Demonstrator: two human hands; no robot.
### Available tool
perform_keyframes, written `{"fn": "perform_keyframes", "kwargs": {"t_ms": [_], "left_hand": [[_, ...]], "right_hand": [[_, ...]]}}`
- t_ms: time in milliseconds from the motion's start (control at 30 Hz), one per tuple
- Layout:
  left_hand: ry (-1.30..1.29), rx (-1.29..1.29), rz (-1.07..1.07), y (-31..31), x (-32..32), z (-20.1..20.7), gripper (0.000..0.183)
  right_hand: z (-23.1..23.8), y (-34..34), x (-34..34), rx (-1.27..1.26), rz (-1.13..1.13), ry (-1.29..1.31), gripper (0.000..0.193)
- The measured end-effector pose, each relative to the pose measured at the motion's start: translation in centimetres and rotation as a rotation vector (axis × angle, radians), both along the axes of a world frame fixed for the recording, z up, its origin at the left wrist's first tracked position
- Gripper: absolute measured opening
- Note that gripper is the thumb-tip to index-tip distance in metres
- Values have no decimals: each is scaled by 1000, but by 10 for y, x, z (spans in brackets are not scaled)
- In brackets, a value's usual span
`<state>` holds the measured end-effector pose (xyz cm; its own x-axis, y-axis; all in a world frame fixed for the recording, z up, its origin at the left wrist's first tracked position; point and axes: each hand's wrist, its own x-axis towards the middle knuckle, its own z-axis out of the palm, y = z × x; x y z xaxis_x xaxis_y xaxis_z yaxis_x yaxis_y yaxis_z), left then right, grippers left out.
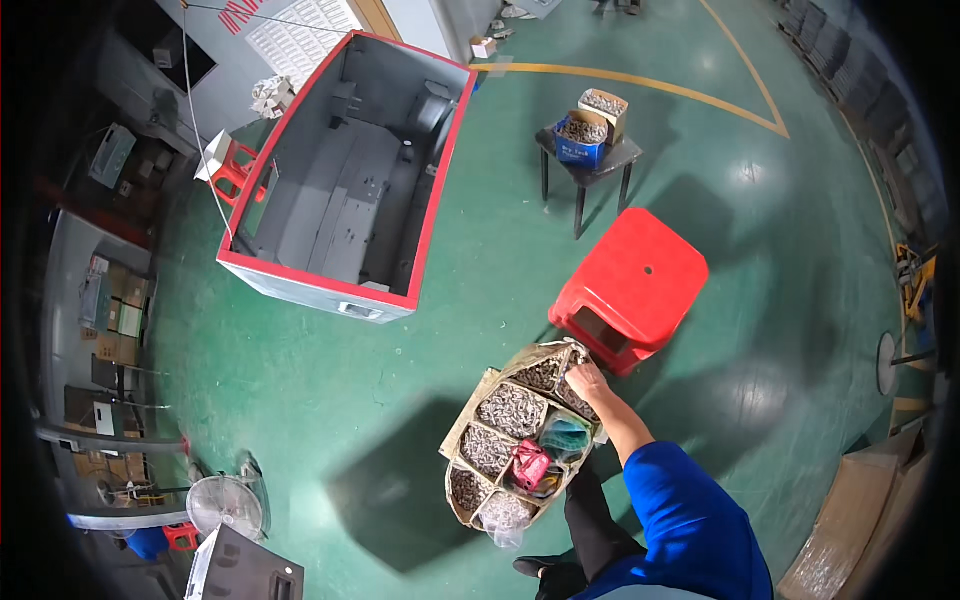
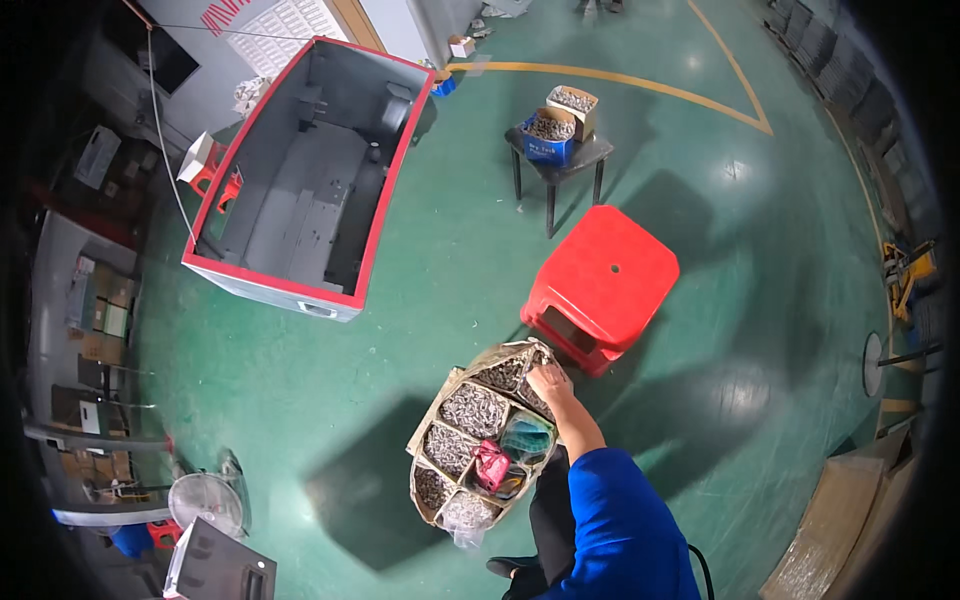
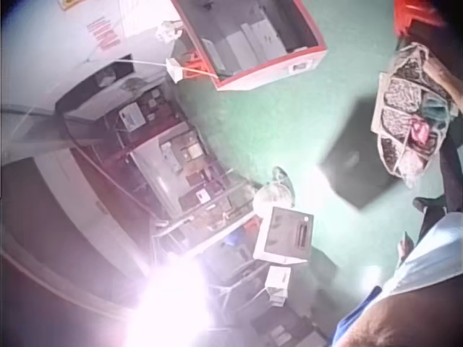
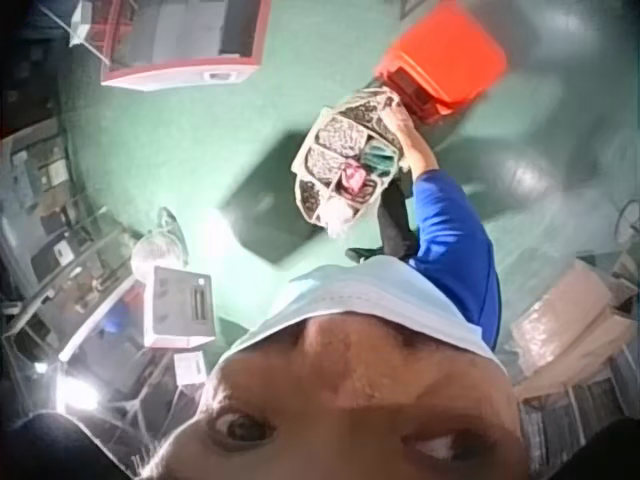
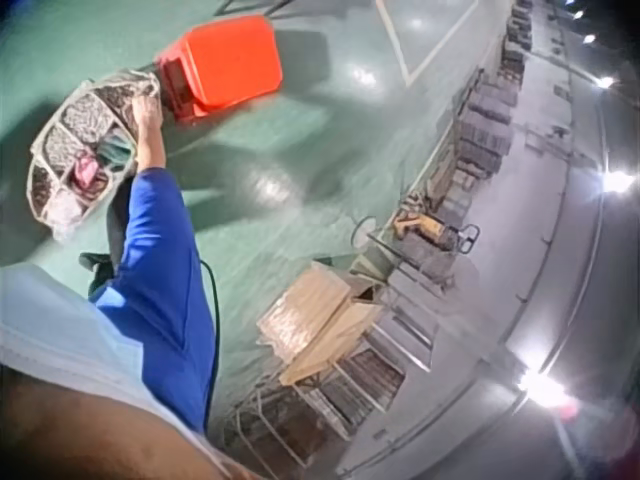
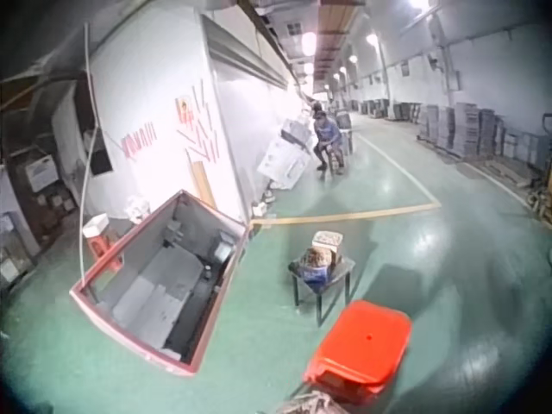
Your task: Assembling and checking the alignment of various metal enclosure boxes on a factory floor.
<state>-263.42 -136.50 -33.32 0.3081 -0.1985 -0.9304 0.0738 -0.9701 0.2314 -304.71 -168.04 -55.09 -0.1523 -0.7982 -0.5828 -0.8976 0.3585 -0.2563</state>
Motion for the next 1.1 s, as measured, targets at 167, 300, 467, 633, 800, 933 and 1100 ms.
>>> {"fn": "perform_keyframes", "kwargs": {"t_ms": [167, 300, 467, 633, 800, 933, 1100], "left_hand": [[25, -60, 31, 12, 7, 4, 52], [42, -124, 81, 43, 27, 16, 52], [65, -262, 155, 99, 71, 22, 52], [58, -470, 340, 190, 148, 21, 52], [-75, -638, 475, 300, 249, 21, 50], [-75, -596, 764, 384, 303, 38, 47], [-93, -535, 881, 432, 332, 61, 44]], "right_hand": [[55, 8, 7, -109, 219, 135, 23], [126, 11, 23, -183, 157, 167, 21], [170, 45, 39, -355, 64, 125, 23], [222, 123, 124, -334, 174, 91, 16], [215, 241, 274, -219, 293, 29, 21], [268, 327, 442, -1, 847, -173, 11], [324, 400, 600, -198, 1096, -1086, 18]]}}
